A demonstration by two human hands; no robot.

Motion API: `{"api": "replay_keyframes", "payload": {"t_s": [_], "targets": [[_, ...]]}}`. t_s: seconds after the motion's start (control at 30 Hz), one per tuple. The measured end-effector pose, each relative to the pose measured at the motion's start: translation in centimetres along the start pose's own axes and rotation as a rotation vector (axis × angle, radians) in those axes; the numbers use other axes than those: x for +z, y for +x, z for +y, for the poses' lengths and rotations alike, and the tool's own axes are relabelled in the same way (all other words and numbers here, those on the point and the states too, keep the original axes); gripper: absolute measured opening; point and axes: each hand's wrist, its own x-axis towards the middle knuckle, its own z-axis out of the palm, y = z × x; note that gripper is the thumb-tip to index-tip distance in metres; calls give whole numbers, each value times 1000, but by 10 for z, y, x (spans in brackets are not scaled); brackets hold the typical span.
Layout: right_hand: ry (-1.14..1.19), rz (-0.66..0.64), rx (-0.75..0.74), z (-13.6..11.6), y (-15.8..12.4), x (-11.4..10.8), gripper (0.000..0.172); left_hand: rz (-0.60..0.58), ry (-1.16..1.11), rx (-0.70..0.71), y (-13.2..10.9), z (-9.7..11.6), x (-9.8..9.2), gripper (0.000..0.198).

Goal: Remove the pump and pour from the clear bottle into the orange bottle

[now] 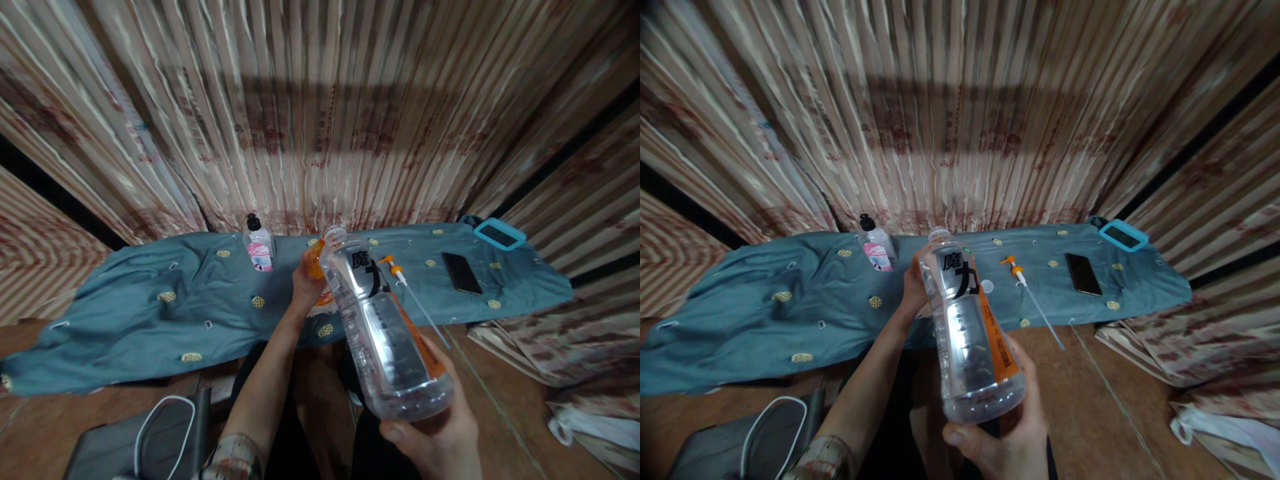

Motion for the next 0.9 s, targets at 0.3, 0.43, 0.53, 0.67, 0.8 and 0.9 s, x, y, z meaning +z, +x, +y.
{"api": "replay_keyframes", "payload": {"t_s": [0.3,0.43,0.53,0.67,0.8,0.9], "targets": [[-1,-14,-23,0,2,-1,99,-10,-13,32,-1,-1,-1,47],[23,4,-25,-1,1,2,97,4,1,16,-1,0,-1,45],[15,-7,-12,-1,1,2,99,1,1,7,0,0,-1,45],[32,0,23,-4,0,2,103,-1,-6,-12,0,2,0,43],[49,15,49,-7,0,5,105,-4,-6,-33,-1,4,-1,42],[2,2,6,-8,1,4,103,-3,-12,-10,-1,4,-1,42]]}}
